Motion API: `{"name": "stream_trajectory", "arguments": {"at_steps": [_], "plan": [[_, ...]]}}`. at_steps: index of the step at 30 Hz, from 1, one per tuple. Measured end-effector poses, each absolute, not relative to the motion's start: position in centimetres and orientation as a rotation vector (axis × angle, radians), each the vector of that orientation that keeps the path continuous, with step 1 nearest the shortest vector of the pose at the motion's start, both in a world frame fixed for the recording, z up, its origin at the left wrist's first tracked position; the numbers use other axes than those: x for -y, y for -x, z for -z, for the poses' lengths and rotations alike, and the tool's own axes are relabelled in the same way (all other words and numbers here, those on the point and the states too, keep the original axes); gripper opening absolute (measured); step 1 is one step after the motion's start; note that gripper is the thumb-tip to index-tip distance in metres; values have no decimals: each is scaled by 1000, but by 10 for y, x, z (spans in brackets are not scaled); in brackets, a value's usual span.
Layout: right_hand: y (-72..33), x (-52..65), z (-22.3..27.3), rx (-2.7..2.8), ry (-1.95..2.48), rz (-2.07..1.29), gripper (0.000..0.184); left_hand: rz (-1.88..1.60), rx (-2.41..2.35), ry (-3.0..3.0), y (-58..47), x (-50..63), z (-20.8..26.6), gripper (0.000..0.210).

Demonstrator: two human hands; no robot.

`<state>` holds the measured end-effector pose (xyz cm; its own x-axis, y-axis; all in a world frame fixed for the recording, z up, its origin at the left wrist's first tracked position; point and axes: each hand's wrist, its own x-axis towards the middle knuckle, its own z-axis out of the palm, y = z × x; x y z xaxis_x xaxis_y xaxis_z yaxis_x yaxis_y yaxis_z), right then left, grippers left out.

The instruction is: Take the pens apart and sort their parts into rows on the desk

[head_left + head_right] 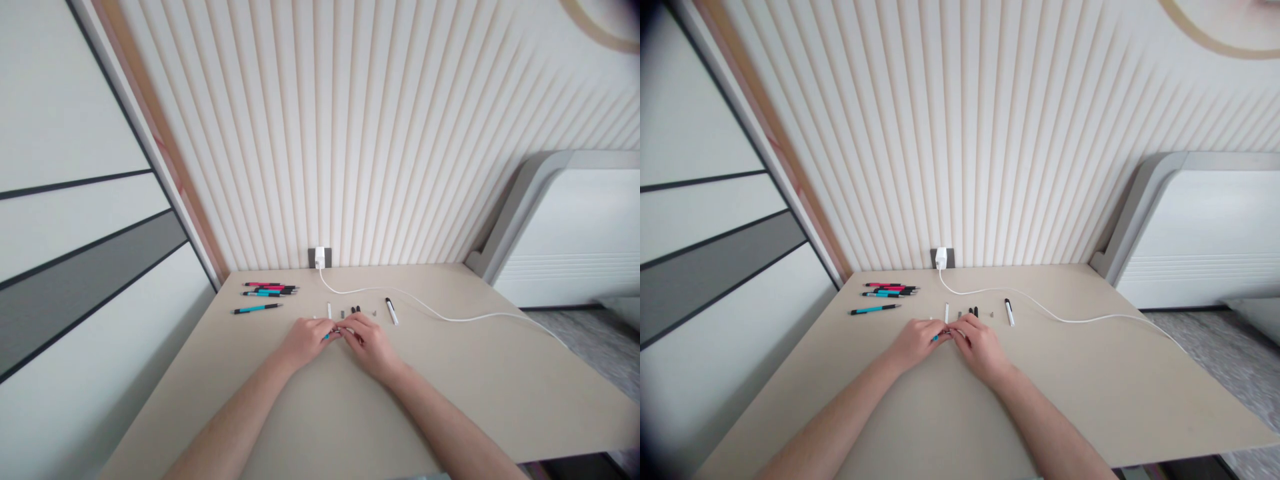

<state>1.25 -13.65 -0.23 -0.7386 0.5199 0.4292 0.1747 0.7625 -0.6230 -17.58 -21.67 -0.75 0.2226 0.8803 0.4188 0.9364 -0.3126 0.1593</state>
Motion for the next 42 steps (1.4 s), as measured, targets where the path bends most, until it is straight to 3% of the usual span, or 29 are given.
{"name": "stream_trajectory", "arguments": {"at_steps": [10, 20, 25, 31, 42], "plan": [[-12, 132, 2, 2303, 527, -913, 21, 745, 1726, 2347, 175, 217, 9, 19], [-18, 125, 1, 2444, 515, -670, 33, 746, 1729, 2362, 174, 218, 7, 20], [-34, 97, 1, 2309, 883, -511, 35, 802, 1806, 2289, 173, 219, 3, 18], [-56, 68, 3, 2268, 1257, -415, 23, 814, 1930, 2192, 172, 220, -1, 14], [-51, 70, 14, 2485, 1324, -262, 14, 788, 2022, 2115, 172, 218, -3, 11]]}}
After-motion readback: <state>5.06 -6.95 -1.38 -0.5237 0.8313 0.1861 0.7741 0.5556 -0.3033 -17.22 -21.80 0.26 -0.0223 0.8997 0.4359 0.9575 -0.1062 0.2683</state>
